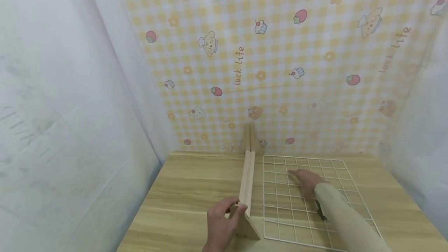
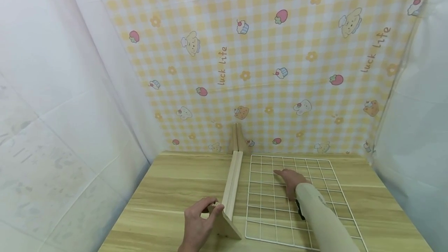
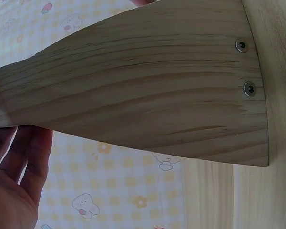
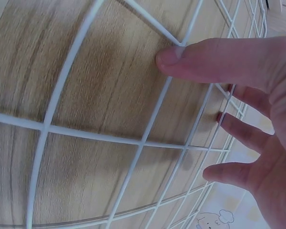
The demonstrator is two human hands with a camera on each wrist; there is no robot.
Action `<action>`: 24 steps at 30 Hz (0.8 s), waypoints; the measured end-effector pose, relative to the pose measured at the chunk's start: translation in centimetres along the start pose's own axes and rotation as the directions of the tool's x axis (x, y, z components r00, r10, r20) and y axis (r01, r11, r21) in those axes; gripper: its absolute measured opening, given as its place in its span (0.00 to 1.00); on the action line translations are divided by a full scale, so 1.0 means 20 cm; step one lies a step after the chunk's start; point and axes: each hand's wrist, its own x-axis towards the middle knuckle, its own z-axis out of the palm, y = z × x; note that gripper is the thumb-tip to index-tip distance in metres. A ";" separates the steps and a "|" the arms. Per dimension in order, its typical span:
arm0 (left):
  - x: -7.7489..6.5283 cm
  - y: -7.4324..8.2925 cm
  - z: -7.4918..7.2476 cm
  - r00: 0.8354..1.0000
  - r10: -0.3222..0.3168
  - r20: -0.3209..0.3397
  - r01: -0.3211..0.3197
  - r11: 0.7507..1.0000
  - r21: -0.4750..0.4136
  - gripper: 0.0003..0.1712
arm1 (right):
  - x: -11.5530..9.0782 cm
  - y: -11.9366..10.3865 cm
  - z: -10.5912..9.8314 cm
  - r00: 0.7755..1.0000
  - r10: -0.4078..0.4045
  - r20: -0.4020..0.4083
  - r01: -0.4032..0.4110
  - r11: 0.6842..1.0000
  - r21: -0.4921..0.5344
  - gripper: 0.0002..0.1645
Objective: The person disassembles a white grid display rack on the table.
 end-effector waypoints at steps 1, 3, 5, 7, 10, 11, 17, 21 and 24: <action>0.00 0.00 0.00 1.000 0.001 -0.002 -0.001 1.000 -0.003 0.10 | 0.00 0.00 0.00 1.000 0.000 0.003 0.000 1.000 0.008 0.63; 0.00 0.00 0.00 1.000 0.009 -0.006 -0.009 1.000 -0.008 0.10 | 0.00 0.00 0.00 1.000 -0.002 0.008 0.002 1.000 0.014 0.63; 0.01 0.00 0.00 1.000 0.013 -0.013 -0.014 1.000 -0.015 0.10 | -0.01 0.01 0.00 1.000 0.001 0.006 -0.001 1.000 0.030 0.63; 0.00 0.00 0.01 1.000 0.014 -0.021 -0.014 1.000 -0.008 0.10 | -0.01 0.02 0.01 1.000 0.007 0.006 -0.007 0.999 0.045 0.63; 0.00 0.00 0.02 1.000 0.010 -0.029 -0.010 1.000 -0.010 0.10 | 0.00 0.04 0.01 1.000 0.011 -0.006 -0.011 0.999 0.053 0.63; 0.00 0.00 0.02 1.000 0.007 -0.027 -0.007 1.000 -0.009 0.11 | 0.00 0.04 0.01 1.000 0.006 -0.006 -0.006 0.999 0.050 0.62; -0.01 0.01 0.03 1.000 0.003 -0.002 -0.003 1.000 -0.003 0.10 | -0.01 0.07 0.00 0.999 -0.014 -0.034 0.016 0.999 0.047 0.59; 0.00 -0.01 -0.03 0.982 -0.152 0.115 0.164 0.982 -0.098 0.04 | 0.00 0.06 -0.05 0.994 -0.050 -0.096 0.055 0.997 0.049 0.48; 0.06 -0.08 -0.11 0.929 -0.299 0.218 0.319 0.946 -0.062 0.07 | 0.02 0.03 -0.12 0.979 -0.080 -0.187 0.085 0.996 0.021 0.40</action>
